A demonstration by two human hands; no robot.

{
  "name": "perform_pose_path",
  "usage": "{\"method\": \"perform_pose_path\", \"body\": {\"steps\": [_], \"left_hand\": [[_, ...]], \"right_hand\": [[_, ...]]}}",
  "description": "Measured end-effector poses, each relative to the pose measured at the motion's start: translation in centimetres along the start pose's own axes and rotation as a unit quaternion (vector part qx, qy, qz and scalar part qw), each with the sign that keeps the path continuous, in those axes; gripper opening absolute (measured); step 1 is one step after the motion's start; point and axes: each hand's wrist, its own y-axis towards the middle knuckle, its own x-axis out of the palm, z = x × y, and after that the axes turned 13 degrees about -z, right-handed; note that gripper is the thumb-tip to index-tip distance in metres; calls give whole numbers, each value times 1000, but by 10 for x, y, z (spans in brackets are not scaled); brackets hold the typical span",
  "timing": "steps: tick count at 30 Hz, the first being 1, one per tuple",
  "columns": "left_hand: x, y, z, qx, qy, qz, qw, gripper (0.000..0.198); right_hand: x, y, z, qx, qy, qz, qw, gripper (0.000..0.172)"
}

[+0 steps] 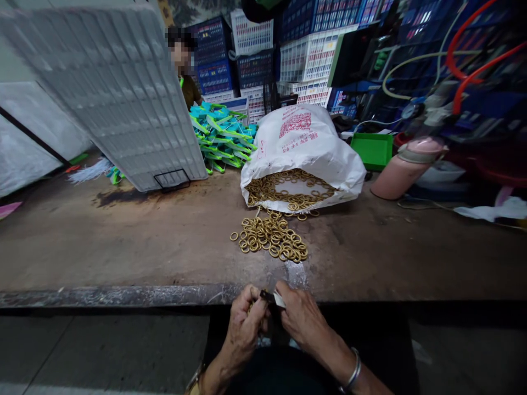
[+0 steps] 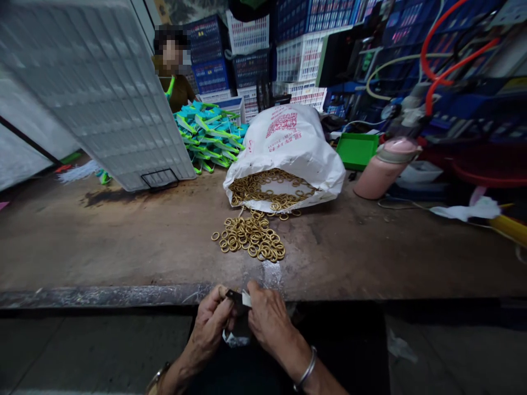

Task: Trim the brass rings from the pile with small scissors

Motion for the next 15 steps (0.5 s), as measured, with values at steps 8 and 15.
{"method": "perform_pose_path", "body": {"steps": [8,15], "left_hand": [[-5,-6,9,12,-113,-82,990,24],[-10,-5,-2,7,-162,-71,984,21]], "right_hand": [[-19,22,20,62,-31,120,990,23],[-25,43,41,112,-74,185,974,32]]}}
